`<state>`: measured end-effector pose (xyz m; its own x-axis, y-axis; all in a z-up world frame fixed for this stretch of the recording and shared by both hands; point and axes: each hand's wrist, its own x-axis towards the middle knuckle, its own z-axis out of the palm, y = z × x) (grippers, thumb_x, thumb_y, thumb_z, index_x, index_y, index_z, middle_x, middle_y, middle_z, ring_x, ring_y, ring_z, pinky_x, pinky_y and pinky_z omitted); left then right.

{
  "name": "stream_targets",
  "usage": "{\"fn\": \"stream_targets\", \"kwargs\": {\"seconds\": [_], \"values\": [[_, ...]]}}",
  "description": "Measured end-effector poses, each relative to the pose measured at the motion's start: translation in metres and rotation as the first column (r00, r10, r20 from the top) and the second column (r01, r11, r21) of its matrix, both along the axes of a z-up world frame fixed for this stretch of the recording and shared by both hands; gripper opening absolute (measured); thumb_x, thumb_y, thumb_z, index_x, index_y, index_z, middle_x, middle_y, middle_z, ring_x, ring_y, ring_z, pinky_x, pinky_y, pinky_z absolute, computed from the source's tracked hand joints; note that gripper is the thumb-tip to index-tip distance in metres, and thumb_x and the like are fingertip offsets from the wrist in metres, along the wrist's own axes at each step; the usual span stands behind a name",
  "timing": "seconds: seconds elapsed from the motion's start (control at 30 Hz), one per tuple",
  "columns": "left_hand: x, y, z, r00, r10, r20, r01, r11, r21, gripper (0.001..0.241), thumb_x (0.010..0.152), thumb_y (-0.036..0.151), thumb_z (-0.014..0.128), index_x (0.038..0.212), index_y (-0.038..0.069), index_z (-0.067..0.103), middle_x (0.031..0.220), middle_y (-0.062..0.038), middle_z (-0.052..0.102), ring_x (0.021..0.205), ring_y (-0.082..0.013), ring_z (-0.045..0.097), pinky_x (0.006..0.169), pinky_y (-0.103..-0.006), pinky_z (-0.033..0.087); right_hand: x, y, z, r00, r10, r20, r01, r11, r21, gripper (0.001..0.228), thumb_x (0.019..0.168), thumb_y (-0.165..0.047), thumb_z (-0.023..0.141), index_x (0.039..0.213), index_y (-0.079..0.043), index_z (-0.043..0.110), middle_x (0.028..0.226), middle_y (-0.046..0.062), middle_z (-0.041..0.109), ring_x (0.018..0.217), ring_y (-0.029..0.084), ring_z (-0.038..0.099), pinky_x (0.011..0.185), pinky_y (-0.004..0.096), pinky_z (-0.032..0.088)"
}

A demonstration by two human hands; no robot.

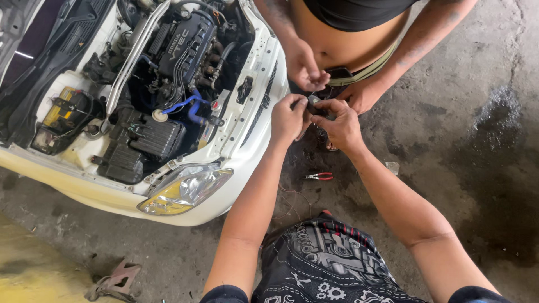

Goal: The person works on the engine bay of a white Honda, using electrical tape to wrap wires near the headlight and engine components. They then use pliers to strip and prepare additional wires while another person stands nearby.

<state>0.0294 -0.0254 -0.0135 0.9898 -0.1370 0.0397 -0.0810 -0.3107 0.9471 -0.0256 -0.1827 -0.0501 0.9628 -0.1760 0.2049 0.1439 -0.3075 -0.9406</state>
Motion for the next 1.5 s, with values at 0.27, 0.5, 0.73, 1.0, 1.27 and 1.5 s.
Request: {"fn": "stream_targets", "kwargs": {"seconds": [0.27, 0.5, 0.73, 1.0, 1.27, 1.5], "values": [[0.006, 0.005, -0.011, 0.995, -0.101, -0.003, 0.094, 0.922, 0.375, 0.023, 0.1, 0.022, 0.061, 0.102, 0.002, 0.071, 0.09, -0.017, 0.076, 0.083, -0.0319, 0.073, 0.073, -0.0424, 0.055, -0.014, 0.006, 0.006, 0.996, 0.034, -0.087, -0.033, 0.999, 0.013, 0.032, 0.089, -0.012, 0.078, 0.118, -0.005, 0.068, 0.113, 0.01, 0.07, 0.105, 0.022, 0.066, 0.095, 0.036, 0.053], [-0.02, 0.002, -0.027, 0.999, 0.001, 0.033, -0.01, 0.964, 0.266, 0.026, 0.096, 0.023, 0.067, 0.099, -0.001, 0.074, 0.083, -0.017, 0.076, 0.073, -0.0267, 0.074, 0.068, -0.039, 0.056, -0.02, 0.013, -0.009, 0.999, -0.033, -0.024, 0.034, 0.996, 0.08, 0.028, 0.088, -0.001, 0.072, 0.116, -0.003, 0.068, 0.116, 0.009, 0.068, 0.103, 0.019, 0.066, 0.085, 0.033, 0.056], [-0.025, -0.004, -0.017, 0.985, -0.009, -0.175, 0.04, 0.983, 0.177, 0.025, 0.094, 0.024, 0.069, 0.098, 0.0, 0.077, 0.073, -0.011, 0.073, 0.054, -0.0173, 0.071, 0.054, -0.0332, 0.056, -0.021, 0.012, -0.013, 0.993, -0.08, -0.088, 0.09, 0.989, 0.114, 0.024, 0.093, -0.001, 0.068, 0.117, -0.004, 0.069, 0.105, 0.007, 0.073, 0.093, 0.016, 0.07, 0.083, 0.03, 0.055], [-0.021, -0.015, -0.014, 0.964, -0.18, -0.194, 0.203, 0.973, 0.108, 0.023, 0.09, 0.014, 0.073, 0.105, -0.004, 0.072, 0.079, -0.008, 0.077, 0.06, -0.0147, 0.074, 0.054, -0.0278, 0.057, -0.026, 0.005, -0.008, 0.955, -0.052, -0.293, 0.138, 0.951, 0.278, 0.024, 0.1, -0.003, 0.059, 0.124, -0.007, 0.064, 0.086, 0.01, 0.068, 0.053, 0.012, 0.056, 0.048, 0.03, 0.045], [-0.011, -0.043, -0.02, 0.961, -0.057, -0.272, -0.032, 0.949, -0.314, 0.06, 0.089, 0.001, 0.07, 0.139, 0.003, 0.037, 0.081, -0.017, 0.072, 0.058, -0.0208, 0.07, 0.05, -0.0307, 0.054, 0.028, -0.015, -0.057, 0.998, 0.012, -0.068, 0.023, 0.871, 0.491, 0.023, 0.101, 0.003, 0.055, 0.123, -0.004, 0.061, 0.096, 0.003, 0.067, 0.08, 0.006, 0.063, 0.068, 0.023, 0.054], [0.016, -0.049, -0.034, 0.983, 0.066, 0.168, -0.067, 0.998, -0.003, 0.042, 0.087, 0.008, 0.08, 0.122, 0.002, 0.058, 0.097, -0.019, 0.074, 0.079, -0.0327, 0.074, 0.067, -0.0408, 0.059, 0.055, -0.018, -0.031, 0.985, 0.086, 0.147, -0.145, 0.877, 0.458, 0.038, 0.096, 0.008, 0.056, 0.132, -0.004, 0.055, 0.12, 0.008, 0.068, 0.112, 0.014, 0.067, 0.095, 0.027, 0.055]]}}
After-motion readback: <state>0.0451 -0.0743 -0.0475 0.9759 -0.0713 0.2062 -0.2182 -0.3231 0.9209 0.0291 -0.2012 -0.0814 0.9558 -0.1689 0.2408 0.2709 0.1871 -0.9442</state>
